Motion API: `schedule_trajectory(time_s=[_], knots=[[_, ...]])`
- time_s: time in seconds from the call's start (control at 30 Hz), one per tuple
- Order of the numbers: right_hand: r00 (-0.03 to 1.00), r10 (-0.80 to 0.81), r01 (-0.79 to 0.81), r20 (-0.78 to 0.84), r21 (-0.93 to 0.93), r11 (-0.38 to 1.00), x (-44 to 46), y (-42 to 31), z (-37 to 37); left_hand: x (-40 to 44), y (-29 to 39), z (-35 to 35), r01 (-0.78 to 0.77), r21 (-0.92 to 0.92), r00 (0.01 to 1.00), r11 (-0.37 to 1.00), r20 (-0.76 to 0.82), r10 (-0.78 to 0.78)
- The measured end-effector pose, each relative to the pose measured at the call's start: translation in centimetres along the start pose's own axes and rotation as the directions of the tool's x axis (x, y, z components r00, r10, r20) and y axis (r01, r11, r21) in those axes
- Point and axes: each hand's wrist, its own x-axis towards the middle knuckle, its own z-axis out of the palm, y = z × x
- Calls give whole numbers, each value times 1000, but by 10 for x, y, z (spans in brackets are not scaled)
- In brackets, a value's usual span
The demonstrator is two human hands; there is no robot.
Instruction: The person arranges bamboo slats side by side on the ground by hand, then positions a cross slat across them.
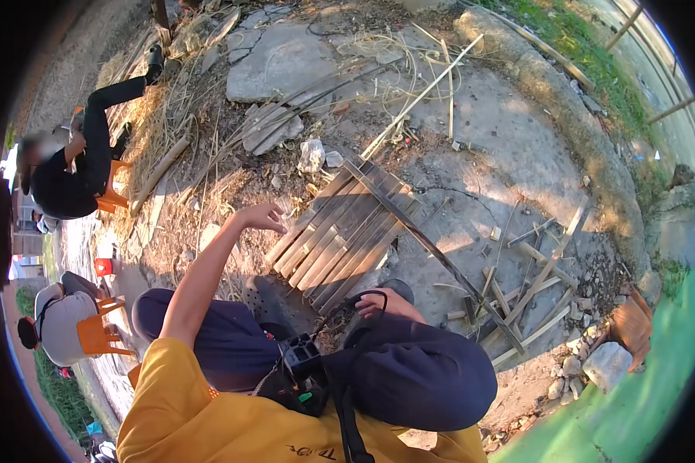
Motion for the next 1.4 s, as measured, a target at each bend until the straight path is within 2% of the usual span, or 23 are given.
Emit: schedule_trajectory(time_s=[0.07, 0.1, 0.13, 0.17, 0.2, 0.27, 0.37, 0.4, 0.47, 0.5, 0.53, 0.57, 0.6, 0.67, 0.7, 0.73, 0.77, 0.8, 0.87, 1.17, 1.23, 1.3, 1.4], knots=[[966, -240, 238, 100, 32, 971, -1, 17, 17, -1, -12, 12, -19, -12, 1000, 1000, -15, 19], [967, -244, 242, 80, 34, 970, -1, 17, 27, 0, -18, 17, -26, -168, 999, 986, -31, 22], [990, -136, 139, -35, 137, 981, -5, 9, 44, 2, -24, 22, -33, -319, 999, 947, -43, 20], [990, -16, 50, -137, 250, 967, -5, 4, 54, 5, -30, 25, -46, -313, 999, 949, -33, 37], [988, -19, 58, -156, 253, 966, -3, 3, 55, 7, -34, 27, -60, -368, 997, 928, -57, 42], [995, 36, -30, 88, -65, 997, 1, 2, 51, 10, -41, 33, -97, -426, 992, 900, -115, 53], [999, 34, -35, 12, 45, 998, 6, 13, 58, 5, -39, 28, -115, -438, 993, 892, -66, 95], [999, 36, -36, 0, 46, 998, 13, 15, 58, 12, -47, 33, -148, -430, 988, 891, -106, 113], [965, 251, -251, -74, 7, 968, 32, 18, 51, 16, -54, 39, -183, -448, 981, 875, -140, 133], [964, 253, -254, -84, 6, 967, 39, 22, 43, 18, -57, 41, -211, -463, 973, 861, -181, 141], [963, 182, -229, -201, -240, 943, 45, 22, 36, 17, -56, 42, -216, -469, 973, 856, -181, 146], [953, 86, -221, -290, -473, 853, 50, 23, 29, 15, -56, 44, -225, -512, 973, 829, -169, 159], [952, 90, -227, -293, -475, 850, 49, 11, 30, 13, -55, 47, -230, -553, 973, 801, -157, 171], [841, -221, -85, -494, -523, 848, 45, -34, 43, 14, -55, 54, -236, -562, 971, 793, -171, 168], [842, -219, -87, -493, -525, 847, 44, -49, 43, 13, -53, 56, -240, -564, 969, 790, -184, 163], [724, -463, 1, -511, -671, 742, 43, -62, 40, 13, -51, 58, -240, -565, 969, 789, -185, 162], [562, -679, 52, -473, -799, 599, 42, -73, 34, 11, -47, 59, -223, -522, 971, 823, -191, 142], [562, -679, 53, -473, -798, 600, 42, -82, 27, 9, -42, 60, -205, -476, 973, 855, -196, 124], [331, -917, -159, -224, -971, 179, 41, -97, 9, 12, -37, 66, -218, -467, 966, 857, -229, 121], [363, -914, -180, -180, -976, 120, 54, -120, -41, 21, -31, 92, -277, -437, 922, 856, -371, 108], [363, -918, -179, -159, -979, 98, 55, -120, -47, 19, -30, 93, -375, -398, 875, 837, -451, 177], [442, -877, -181, -188, -976, 118, 55, -118, -52, 18, -28, 91, -372, -368, 875, 852, -445, 190], [439, -881, -167, -178, -979, 115, 55, -118, -55, 18, -23, 90, -391, -316, 862, 865, -456, 223]])
